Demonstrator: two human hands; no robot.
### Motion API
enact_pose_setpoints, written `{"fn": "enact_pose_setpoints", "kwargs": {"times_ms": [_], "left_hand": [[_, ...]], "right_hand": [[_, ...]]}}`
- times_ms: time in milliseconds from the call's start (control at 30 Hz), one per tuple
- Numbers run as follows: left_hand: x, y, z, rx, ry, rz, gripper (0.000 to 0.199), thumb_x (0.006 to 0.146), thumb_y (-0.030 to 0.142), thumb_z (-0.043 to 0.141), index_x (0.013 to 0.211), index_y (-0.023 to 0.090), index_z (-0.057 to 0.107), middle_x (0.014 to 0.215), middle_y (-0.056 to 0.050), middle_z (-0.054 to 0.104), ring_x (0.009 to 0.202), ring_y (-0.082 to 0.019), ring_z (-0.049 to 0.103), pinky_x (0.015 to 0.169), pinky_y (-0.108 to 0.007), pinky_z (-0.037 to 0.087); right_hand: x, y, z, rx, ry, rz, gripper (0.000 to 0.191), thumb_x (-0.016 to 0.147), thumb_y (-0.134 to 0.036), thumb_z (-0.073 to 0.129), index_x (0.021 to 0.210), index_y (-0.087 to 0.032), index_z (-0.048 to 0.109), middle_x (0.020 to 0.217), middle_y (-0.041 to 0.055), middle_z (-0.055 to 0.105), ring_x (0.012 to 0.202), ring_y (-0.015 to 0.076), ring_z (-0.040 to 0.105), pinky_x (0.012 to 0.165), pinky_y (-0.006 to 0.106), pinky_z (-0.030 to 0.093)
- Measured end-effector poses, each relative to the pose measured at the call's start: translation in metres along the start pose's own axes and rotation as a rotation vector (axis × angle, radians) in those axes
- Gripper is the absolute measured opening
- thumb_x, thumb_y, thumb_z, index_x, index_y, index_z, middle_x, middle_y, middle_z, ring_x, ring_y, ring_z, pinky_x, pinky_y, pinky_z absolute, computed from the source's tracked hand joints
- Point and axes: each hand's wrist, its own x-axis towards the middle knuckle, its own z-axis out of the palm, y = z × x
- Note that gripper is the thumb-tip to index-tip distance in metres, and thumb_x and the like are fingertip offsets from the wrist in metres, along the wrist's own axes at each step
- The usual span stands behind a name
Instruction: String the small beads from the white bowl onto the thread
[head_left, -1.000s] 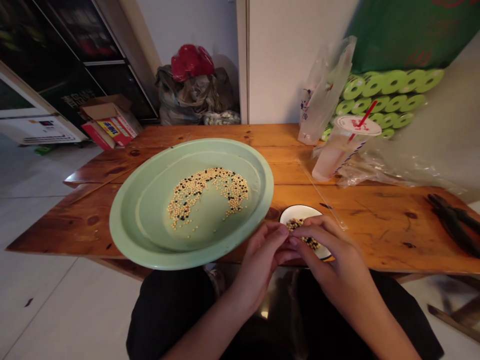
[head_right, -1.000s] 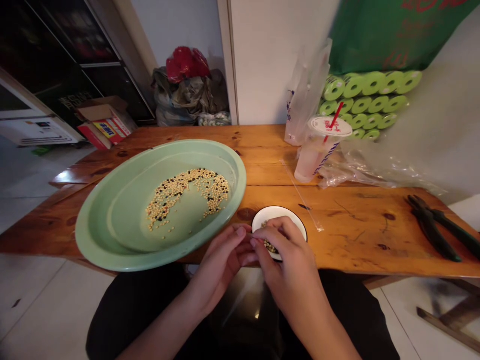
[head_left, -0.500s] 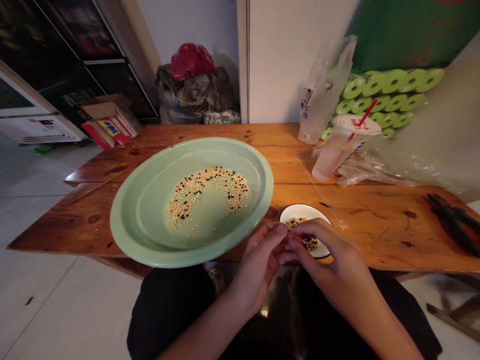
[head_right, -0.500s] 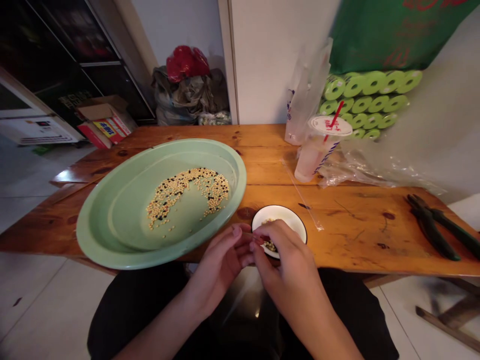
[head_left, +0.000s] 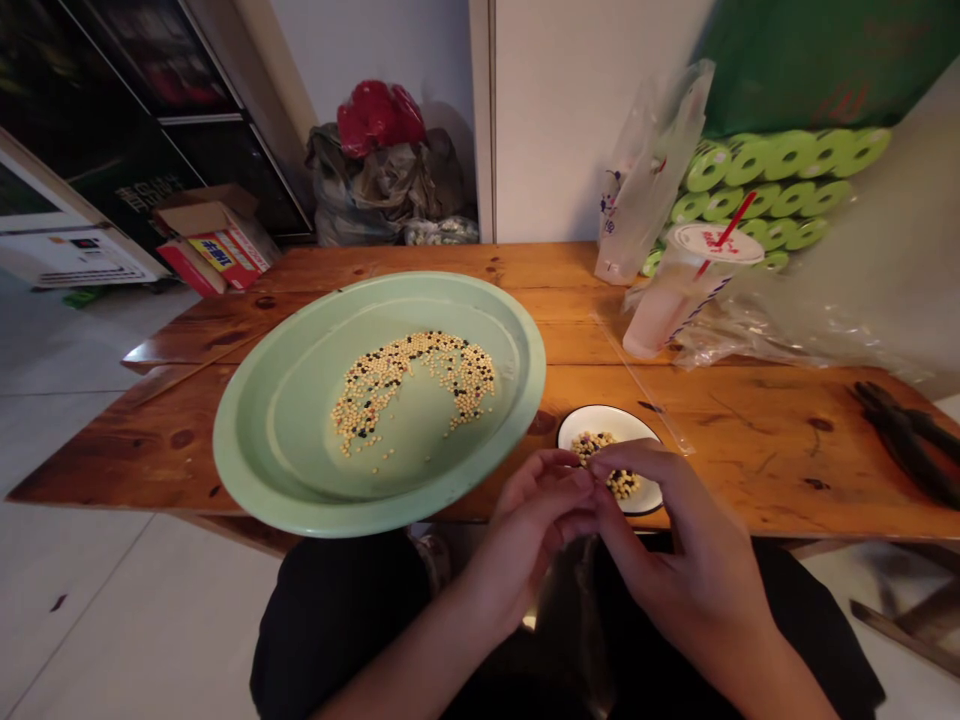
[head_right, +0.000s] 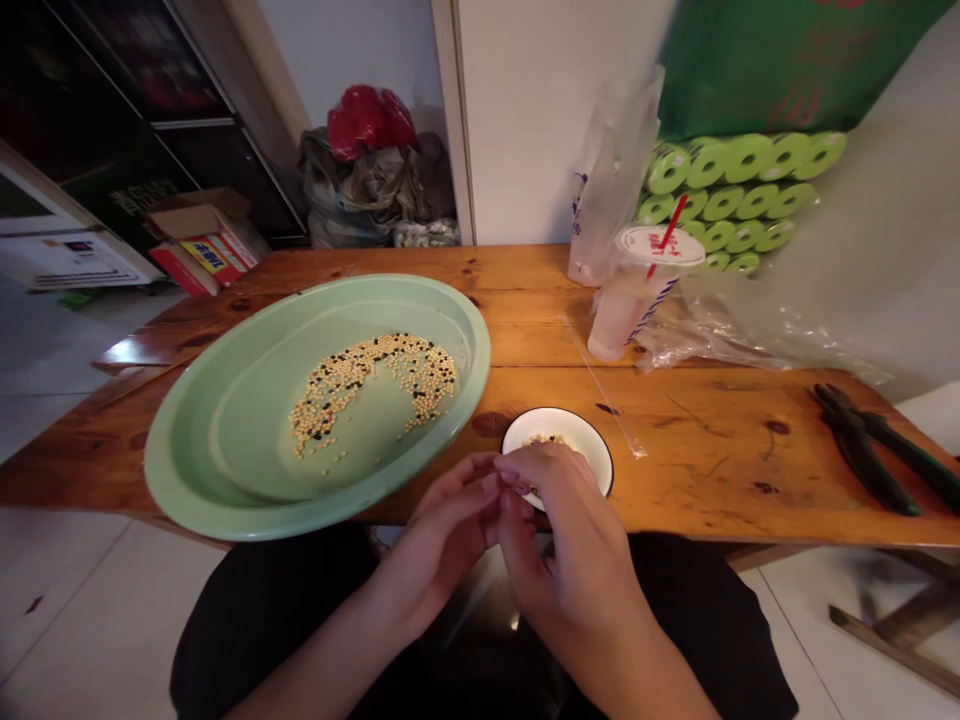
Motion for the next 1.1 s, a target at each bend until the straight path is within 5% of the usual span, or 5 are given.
{"fn": "enact_pose_setpoints", "kwargs": {"times_ms": [467,833,967,1100], "left_hand": [[0.0,0.003,0.001,-0.095,-0.046,-0.148,0.034,0.067,0.016,0.082,0.094,0.013,0.062,0.081,-0.004,0.069,0.069,-0.013,0.064,0.069,-0.025,0.051],[0.003,-0.002,-0.002,-0.035,-0.011,-0.128,0.045,0.062,0.01,0.082,0.101,0.014,0.06,0.082,-0.003,0.066,0.073,-0.013,0.065,0.073,-0.024,0.05],[-0.007,0.0,0.003,0.152,-0.022,-0.066,0.033,0.068,0.021,0.078,0.095,0.017,0.06,0.078,-0.003,0.065,0.063,-0.014,0.061,0.06,-0.026,0.053],[-0.047,0.024,0.012,0.72,-0.032,0.196,0.013,0.082,0.034,0.068,0.086,0.021,0.067,0.07,-0.003,0.062,0.059,-0.015,0.057,0.053,-0.026,0.048]], "right_hand": [[-0.001,-0.001,0.002,0.001,0.034,0.047,0.03,0.085,-0.004,0.053,0.108,-0.024,0.048,0.089,0.0035,0.06,0.082,0.0182,0.064,0.071,0.031,0.054],[-0.007,0.0,0.006,0.038,0.004,0.06,0.034,0.085,-0.005,0.054,0.113,-0.025,0.048,0.093,0.0033,0.059,0.086,0.0196,0.063,0.076,0.034,0.053],[-0.008,0.009,0.004,0.129,0.045,0.133,0.036,0.085,-0.006,0.055,0.115,-0.025,0.047,0.094,0.003,0.058,0.087,0.0194,0.063,0.08,0.035,0.051],[-0.006,0.025,-0.002,0.14,0.078,0.299,0.027,0.089,-0.014,0.057,0.114,-0.023,0.054,0.096,0.0054,0.062,0.091,0.0219,0.063,0.084,0.04,0.05]]}}
